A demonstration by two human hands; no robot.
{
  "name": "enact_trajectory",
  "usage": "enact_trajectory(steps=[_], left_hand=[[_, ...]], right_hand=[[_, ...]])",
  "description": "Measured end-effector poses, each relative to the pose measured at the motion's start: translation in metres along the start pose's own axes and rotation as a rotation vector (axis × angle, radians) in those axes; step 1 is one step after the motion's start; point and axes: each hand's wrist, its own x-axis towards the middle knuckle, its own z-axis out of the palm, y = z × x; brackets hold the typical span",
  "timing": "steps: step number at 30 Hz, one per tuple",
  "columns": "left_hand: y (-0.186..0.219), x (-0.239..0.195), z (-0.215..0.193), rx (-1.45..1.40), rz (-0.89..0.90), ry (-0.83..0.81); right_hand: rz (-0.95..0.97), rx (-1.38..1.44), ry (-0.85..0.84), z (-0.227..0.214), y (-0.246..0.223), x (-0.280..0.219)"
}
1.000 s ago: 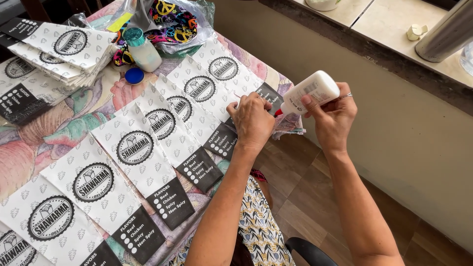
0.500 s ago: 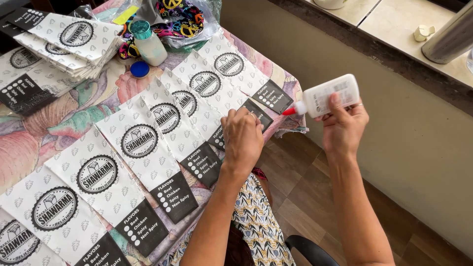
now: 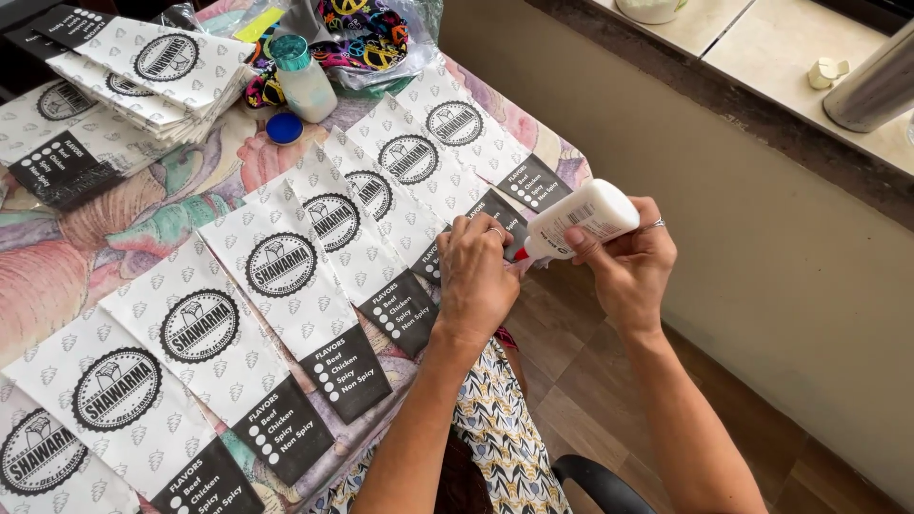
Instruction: The person arranges several white paper pouches on a table, applies glue from a white bottle to the edges of the pouches, and presses them flat to seal. The person handles the pouches and the glue bottle repeatedly.
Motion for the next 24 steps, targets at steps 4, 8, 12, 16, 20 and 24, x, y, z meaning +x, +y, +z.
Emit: enact_trajectory(steps=[4, 8, 12, 16, 20, 24], left_hand=[[0.002, -0.002, -0.003, -0.008, 0.005, -0.004], [0.0, 0.0, 0.0, -0.003, -0.005, -0.006], [0.001, -0.001, 0.001, 0.017, -0.008, 0.015], [0.006, -0.003, 0.003, 0.026, 0.007, 0.052], [0.007, -0.002, 0.008, 0.028, -0.028, 0.124], [0.006, 0.003, 0.01, 0.005, -0.076, 0.163]], right_hand=[[-0.064, -0.026, 0.041, -0.009, 0.007, 0.01], [-0.065, -0.049, 0.02, -0.004, -0.005, 0.011], [0.008, 0.0, -0.013, -0.001, 0.002, -0.004], [-0.004, -0.029, 0.005, -0.005, 0.001, 0.003], [-0.105, -0.063, 0.098, -0.016, 0.004, 0.014], [-0.066, -0.013, 0.096, -0.017, 0.007, 0.01]])
